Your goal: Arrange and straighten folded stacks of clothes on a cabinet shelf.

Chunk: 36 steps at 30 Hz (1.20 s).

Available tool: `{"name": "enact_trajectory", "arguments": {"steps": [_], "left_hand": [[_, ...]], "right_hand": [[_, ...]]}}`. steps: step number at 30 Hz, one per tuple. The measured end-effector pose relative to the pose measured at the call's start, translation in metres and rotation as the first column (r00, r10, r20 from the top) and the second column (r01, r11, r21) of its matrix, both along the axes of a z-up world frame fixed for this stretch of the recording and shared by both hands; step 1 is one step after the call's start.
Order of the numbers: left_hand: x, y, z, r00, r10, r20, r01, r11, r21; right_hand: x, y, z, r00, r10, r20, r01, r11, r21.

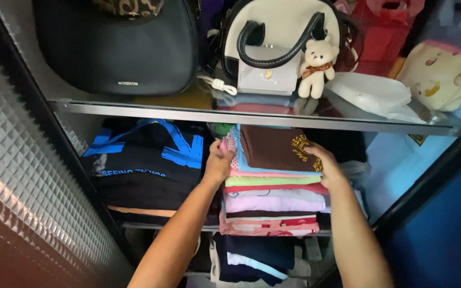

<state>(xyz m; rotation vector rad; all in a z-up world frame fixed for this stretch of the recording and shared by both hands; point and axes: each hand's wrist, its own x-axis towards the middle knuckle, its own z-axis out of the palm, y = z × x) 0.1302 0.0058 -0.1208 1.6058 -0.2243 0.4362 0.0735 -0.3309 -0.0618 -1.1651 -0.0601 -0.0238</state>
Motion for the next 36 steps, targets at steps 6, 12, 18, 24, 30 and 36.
{"name": "enact_trajectory", "arguments": {"steps": [6, 12, 18, 24, 30, 36], "left_hand": [[-0.048, 0.016, 0.049, 0.899, 0.158, 0.409, -0.293, 0.911, 0.292], [-0.088, 0.013, 0.097, 0.983, -0.029, 0.181, -0.024, 0.960, 0.280], [-0.096, 0.006, 0.118, 0.992, -0.043, 0.115, -0.013, 0.896, 0.444], [-0.097, 0.008, 0.127, 0.999, -0.015, 0.051, -0.016, 0.832, 0.554], [-0.112, 0.015, 0.125, 0.998, 0.039, 0.052, -0.063, 0.790, 0.610], [-0.107, 0.015, 0.124, 1.000, -0.020, 0.021, 0.005, 0.829, 0.559]], "right_hand": [[-0.006, -0.043, -0.018, 0.816, -0.379, 0.437, 0.556, 0.720, -0.415], [-0.062, -0.013, 0.022, 0.905, -0.038, 0.424, 0.308, 0.747, -0.589], [-0.073, 0.002, 0.037, 0.862, -0.008, 0.507, 0.416, 0.582, -0.699], [-0.063, -0.001, 0.025, 0.840, -0.171, 0.515, 0.526, 0.491, -0.694], [-0.070, -0.004, 0.020, 0.910, -0.084, 0.406, 0.383, 0.545, -0.746], [-0.070, -0.002, 0.025, 0.956, -0.078, 0.283, 0.290, 0.388, -0.875]]}}
